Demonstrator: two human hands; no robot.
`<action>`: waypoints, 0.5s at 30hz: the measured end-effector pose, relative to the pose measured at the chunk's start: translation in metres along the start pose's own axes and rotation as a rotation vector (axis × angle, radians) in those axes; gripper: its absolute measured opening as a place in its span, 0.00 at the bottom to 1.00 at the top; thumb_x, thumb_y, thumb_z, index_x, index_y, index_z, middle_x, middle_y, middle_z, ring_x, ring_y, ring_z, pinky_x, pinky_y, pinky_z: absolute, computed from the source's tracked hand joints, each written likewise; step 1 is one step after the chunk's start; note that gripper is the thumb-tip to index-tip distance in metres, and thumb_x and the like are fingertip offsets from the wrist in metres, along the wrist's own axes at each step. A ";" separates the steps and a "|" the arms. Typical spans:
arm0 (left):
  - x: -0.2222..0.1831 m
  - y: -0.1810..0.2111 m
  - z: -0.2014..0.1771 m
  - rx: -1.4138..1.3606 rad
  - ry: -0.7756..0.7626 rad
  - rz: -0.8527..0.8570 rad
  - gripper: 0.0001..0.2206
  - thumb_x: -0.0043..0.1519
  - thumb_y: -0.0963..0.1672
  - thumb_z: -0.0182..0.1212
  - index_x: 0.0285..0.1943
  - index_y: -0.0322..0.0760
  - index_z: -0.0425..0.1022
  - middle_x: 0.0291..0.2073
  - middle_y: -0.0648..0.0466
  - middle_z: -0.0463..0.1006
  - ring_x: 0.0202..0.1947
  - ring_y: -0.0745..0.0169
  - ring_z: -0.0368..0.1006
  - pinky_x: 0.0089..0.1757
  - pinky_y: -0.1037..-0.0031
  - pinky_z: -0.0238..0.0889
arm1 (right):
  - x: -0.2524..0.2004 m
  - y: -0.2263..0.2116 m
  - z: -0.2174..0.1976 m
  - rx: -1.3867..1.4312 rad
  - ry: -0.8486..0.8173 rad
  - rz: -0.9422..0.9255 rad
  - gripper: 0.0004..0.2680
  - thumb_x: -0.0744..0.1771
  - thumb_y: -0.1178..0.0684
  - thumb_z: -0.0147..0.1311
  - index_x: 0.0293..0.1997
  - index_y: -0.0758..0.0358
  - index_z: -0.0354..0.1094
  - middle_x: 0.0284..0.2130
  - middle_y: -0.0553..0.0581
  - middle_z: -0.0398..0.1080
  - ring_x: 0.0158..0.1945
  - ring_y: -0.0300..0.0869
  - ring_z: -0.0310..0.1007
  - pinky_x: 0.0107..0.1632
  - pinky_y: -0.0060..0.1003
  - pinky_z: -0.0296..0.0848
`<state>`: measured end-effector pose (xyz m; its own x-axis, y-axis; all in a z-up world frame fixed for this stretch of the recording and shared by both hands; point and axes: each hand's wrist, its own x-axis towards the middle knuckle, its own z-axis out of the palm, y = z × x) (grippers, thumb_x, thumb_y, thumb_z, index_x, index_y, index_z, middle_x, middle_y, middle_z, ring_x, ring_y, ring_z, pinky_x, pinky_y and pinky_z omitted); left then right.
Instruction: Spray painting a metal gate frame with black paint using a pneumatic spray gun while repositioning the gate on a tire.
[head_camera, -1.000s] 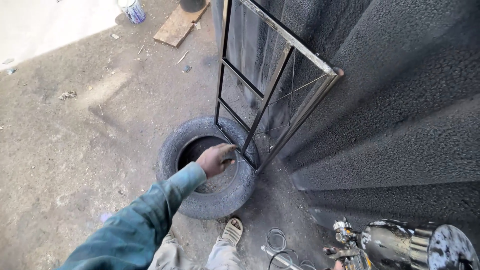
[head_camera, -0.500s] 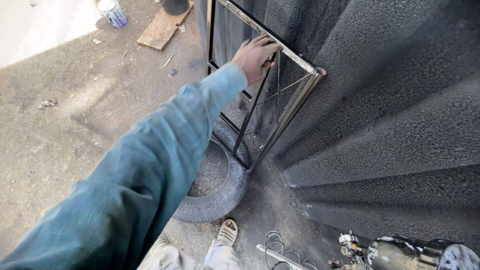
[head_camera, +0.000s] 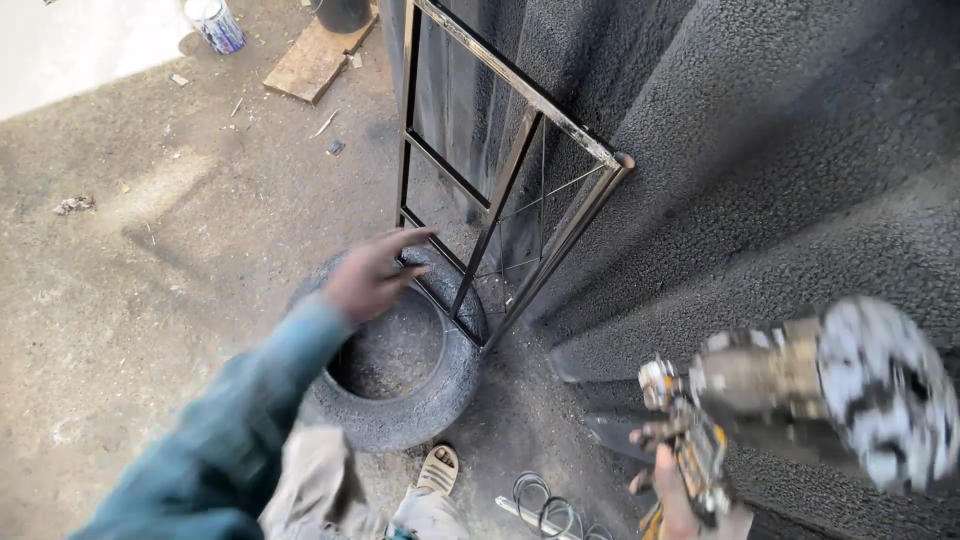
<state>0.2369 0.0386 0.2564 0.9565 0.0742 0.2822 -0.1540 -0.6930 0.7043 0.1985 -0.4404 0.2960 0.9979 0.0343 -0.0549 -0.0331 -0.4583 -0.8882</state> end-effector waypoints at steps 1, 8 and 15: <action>-0.031 -0.016 -0.015 -0.071 0.048 -0.100 0.23 0.63 0.47 0.63 0.68 0.41 0.69 0.59 0.49 0.78 0.60 0.56 0.73 0.62 0.66 0.61 | 0.035 -0.070 0.023 -0.009 0.005 -0.001 0.11 0.67 0.53 0.53 0.48 0.70 0.76 0.36 0.59 0.81 0.19 0.46 0.77 0.25 0.35 0.76; -0.187 -0.022 -0.147 0.078 0.336 -0.519 0.21 0.64 0.42 0.61 0.68 0.32 0.70 0.55 0.46 0.79 0.56 0.57 0.75 0.60 0.68 0.64 | 0.113 -0.158 0.044 -0.043 -0.074 -0.192 0.06 0.67 0.59 0.57 0.44 0.72 0.77 0.37 0.61 0.79 0.31 0.43 0.80 0.31 0.34 0.82; -0.202 -0.083 -0.123 -0.063 0.347 -0.730 0.22 0.64 0.40 0.60 0.69 0.32 0.70 0.51 0.44 0.81 0.51 0.56 0.77 0.57 0.68 0.67 | 0.164 -0.228 0.063 -0.266 -0.093 -0.163 0.05 0.69 0.55 0.61 0.47 0.64 0.78 0.32 0.59 0.78 0.24 0.40 0.68 0.25 0.36 0.69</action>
<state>0.0264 0.1691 0.2211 0.6913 0.7175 -0.0847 0.4562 -0.3427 0.8212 0.3665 -0.2746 0.4610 0.9790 0.2021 0.0258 0.1548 -0.6554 -0.7393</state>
